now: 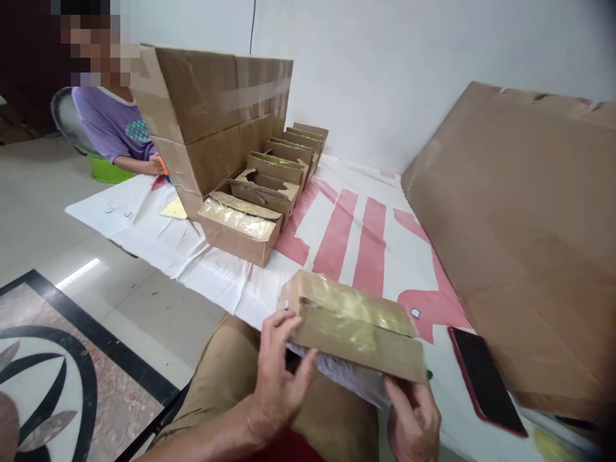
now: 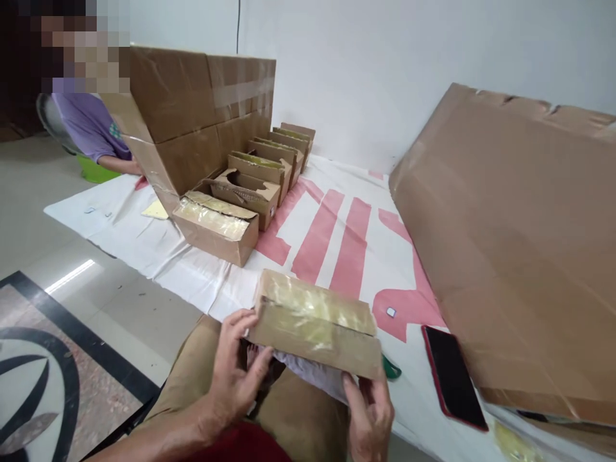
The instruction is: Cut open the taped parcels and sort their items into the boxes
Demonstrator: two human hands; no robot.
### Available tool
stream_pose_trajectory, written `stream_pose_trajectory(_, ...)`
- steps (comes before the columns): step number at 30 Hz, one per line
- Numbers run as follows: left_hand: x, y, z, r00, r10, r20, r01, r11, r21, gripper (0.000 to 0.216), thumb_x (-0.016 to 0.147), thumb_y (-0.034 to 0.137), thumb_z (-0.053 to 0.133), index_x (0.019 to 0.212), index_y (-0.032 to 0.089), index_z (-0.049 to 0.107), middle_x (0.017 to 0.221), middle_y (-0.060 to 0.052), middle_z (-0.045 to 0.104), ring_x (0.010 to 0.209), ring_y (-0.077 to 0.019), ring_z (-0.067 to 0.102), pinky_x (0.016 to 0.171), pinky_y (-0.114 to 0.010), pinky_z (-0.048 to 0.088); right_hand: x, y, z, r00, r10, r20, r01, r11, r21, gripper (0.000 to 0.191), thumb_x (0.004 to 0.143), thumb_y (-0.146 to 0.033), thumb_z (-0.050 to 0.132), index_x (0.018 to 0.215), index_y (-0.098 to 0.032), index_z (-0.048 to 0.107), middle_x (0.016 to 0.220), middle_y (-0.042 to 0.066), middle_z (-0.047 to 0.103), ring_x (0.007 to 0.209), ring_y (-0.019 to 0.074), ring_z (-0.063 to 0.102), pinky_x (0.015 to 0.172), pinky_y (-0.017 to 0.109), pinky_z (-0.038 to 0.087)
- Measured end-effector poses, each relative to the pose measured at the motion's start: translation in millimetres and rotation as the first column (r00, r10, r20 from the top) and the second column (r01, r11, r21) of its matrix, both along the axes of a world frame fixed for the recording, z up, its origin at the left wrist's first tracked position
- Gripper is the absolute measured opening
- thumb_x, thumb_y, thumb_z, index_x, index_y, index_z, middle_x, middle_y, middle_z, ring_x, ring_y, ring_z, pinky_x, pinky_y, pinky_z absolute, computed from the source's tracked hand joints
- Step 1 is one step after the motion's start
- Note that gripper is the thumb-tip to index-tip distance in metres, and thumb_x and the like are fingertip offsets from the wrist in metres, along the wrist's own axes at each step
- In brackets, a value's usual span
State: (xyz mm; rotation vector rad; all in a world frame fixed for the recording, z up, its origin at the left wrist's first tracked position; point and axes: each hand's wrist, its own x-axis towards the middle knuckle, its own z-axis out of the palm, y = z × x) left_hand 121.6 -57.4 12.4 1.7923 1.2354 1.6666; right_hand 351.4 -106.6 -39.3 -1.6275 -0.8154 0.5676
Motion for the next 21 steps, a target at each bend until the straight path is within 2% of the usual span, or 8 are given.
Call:
stream_pose_trajectory(3,11.5,-14.4,7.6,0.993,-0.084,-0.082,0.094,0.987,0.129,0.057,0.087,0.008,0.059,0.142,0.018,0.050,0.131,-0.017,0.053,0.126,-0.0267,0.054,0.109,-0.043,0.048,1.1,-3.6,-4.3,0.991,-0.096,-0.094,0.100,0.994,0.037,0.059,0.076,-0.044,0.077,0.127,-0.016,0.068,0.115,0.010,0.076,0.111,0.0323,0.067,0.096,0.044,0.051)
stream_pose_trajectory(7,14.0,-21.3,13.7,0.980,-0.174,-0.099,0.189,0.968,0.165,0.067,0.083,0.009,0.058,0.148,0.016,0.044,0.133,-0.019,0.050,0.127,-0.0299,0.051,0.113,-0.051,0.044,-1.4,-1.7,0.1,0.982,-0.074,-0.173,0.094,0.989,0.113,0.059,0.075,-0.041,0.076,0.130,-0.019,0.067,0.121,0.010,0.074,0.109,0.0301,0.067,0.099,0.045,0.049)
stream_pose_trajectory(11,-2.2,-3.2,7.7,0.973,-0.230,0.029,0.230,0.973,0.003,0.061,0.091,0.025,0.061,0.149,0.022,0.042,0.140,-0.019,0.047,0.133,-0.0329,0.050,0.111,-0.052,0.045,-20.7,4.0,6.2,0.997,-0.072,-0.003,0.072,0.997,0.035,0.055,0.079,-0.046,0.074,0.125,-0.015,0.070,0.111,0.012,0.076,0.109,0.0334,0.068,0.097,0.047,0.051)
stream_pose_trajectory(15,-27.4,41.3,1.8,0.981,-0.080,0.175,0.125,0.957,-0.262,0.039,0.098,0.030,0.055,0.136,0.024,0.051,0.134,-0.013,0.056,0.127,-0.0281,0.055,0.109,-0.047,0.045,-40.3,3.7,5.4,0.996,0.084,0.042,-0.081,0.995,-0.054,0.068,0.081,-0.049,0.074,0.140,-0.016,0.060,0.129,0.014,0.073,0.118,0.0317,0.066,0.099,0.042,0.052)
stream_pose_trajectory(16,-33.2,51.8,1.0,0.979,-0.066,0.191,0.123,0.944,-0.306,0.036,0.098,0.030,0.056,0.133,0.023,0.054,0.130,-0.012,0.059,0.123,-0.0268,0.057,0.107,-0.046,0.046,-38.1,2.9,4.5,0.991,0.117,0.063,-0.113,0.991,-0.067,0.068,0.082,-0.049,0.074,0.140,-0.017,0.060,0.132,0.014,0.072,0.119,0.0309,0.066,0.100,0.040,0.052)
stream_pose_trajectory(18,-42.2,67.0,-0.5,0.975,-0.071,0.209,0.144,0.923,-0.357,0.034,0.096,0.031,0.058,0.128,0.022,0.057,0.124,-0.010,0.063,0.116,-0.0253,0.060,0.103,-0.043,0.048,-21.1,4.0,2.3,0.975,0.139,0.171,-0.127,0.989,-0.078,0.056,0.084,-0.051,0.070,0.130,-0.018,0.068,0.130,0.013,0.073,0.118,0.0299,0.067,0.100,0.039,0.052)
stream_pose_trajectory(21,-46.5,75.7,-1.3,0.979,-0.042,0.200,0.115,0.922,-0.369,0.039,0.092,0.029,0.062,0.130,0.022,0.058,0.127,-0.009,0.065,0.118,-0.0256,0.061,0.104,-0.042,0.047,25.1,18.5,-2.0,0.893,0.118,0.434,-0.096,0.993,-0.073,0.042,0.090,-0.052,0.060,0.112,-0.019,0.075,0.123,0.012,0.075,0.115,0.0297,0.068,0.099,0.041,0.052)
